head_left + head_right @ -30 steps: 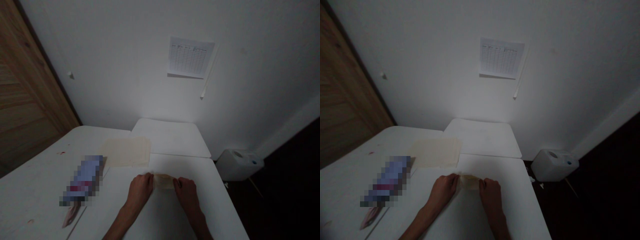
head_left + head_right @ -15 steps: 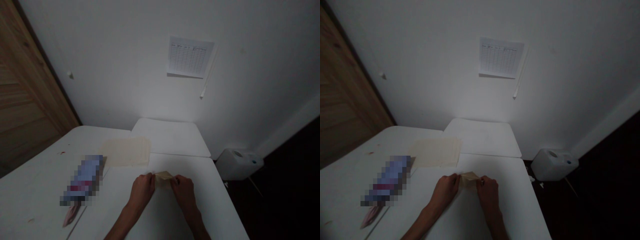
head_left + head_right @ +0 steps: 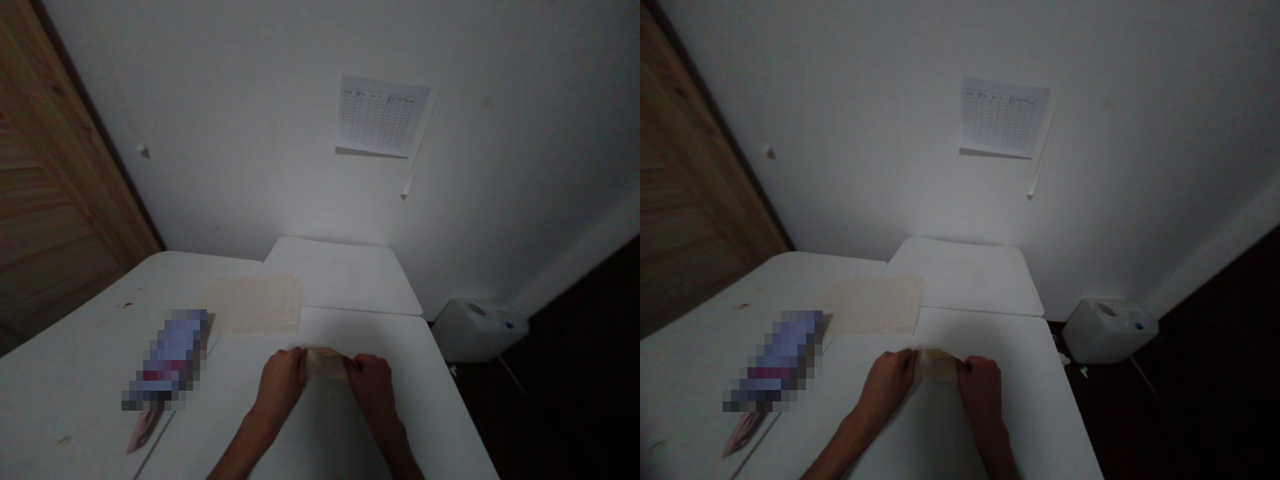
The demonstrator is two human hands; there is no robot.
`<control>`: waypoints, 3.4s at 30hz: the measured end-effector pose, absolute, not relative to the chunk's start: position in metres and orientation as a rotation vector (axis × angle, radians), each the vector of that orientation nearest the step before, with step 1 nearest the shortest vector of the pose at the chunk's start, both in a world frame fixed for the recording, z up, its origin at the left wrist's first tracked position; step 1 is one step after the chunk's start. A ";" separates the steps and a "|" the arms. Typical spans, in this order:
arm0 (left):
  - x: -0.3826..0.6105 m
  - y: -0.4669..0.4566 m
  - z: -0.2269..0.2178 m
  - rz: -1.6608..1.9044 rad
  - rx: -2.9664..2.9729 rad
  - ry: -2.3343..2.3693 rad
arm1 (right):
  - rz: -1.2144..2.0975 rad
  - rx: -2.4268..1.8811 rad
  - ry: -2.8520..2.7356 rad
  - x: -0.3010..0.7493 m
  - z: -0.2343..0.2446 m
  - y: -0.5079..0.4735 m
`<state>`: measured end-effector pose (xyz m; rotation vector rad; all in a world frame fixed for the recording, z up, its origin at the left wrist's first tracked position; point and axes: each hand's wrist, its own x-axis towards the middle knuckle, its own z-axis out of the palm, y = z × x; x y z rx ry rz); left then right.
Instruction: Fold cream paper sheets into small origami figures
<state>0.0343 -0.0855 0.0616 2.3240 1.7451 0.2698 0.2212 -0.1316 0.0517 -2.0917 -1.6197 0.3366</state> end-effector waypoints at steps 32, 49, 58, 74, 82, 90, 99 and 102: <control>0.021 -0.081 0.069 0.450 2.364 1.427 | 0.394 -1.846 -1.647 0.229 0.076 -0.127; 0.043 -0.068 0.038 0.785 1.621 1.097 | 0.894 -1.569 -1.321 0.221 0.036 -0.122; 0.038 -0.066 0.024 0.715 1.371 0.927 | 1.050 -1.459 -1.188 0.226 0.021 -0.121; 0.038 -0.067 0.016 0.705 1.367 0.874 | 1.146 -1.301 -1.209 0.220 0.029 -0.125; 0.040 -0.071 0.019 0.773 1.316 0.937 | 0.943 -1.433 -1.226 0.221 0.029 -0.126; 0.038 -0.076 0.027 0.677 1.441 1.143 | 0.916 -1.470 -1.197 0.225 0.029 -0.128; 0.037 -0.078 0.024 0.656 1.482 1.108 | 0.901 -1.515 -1.182 0.229 0.027 -0.126; 0.040 -0.077 0.024 0.685 1.442 1.154 | 0.800 -1.534 -1.179 0.224 0.031 -0.131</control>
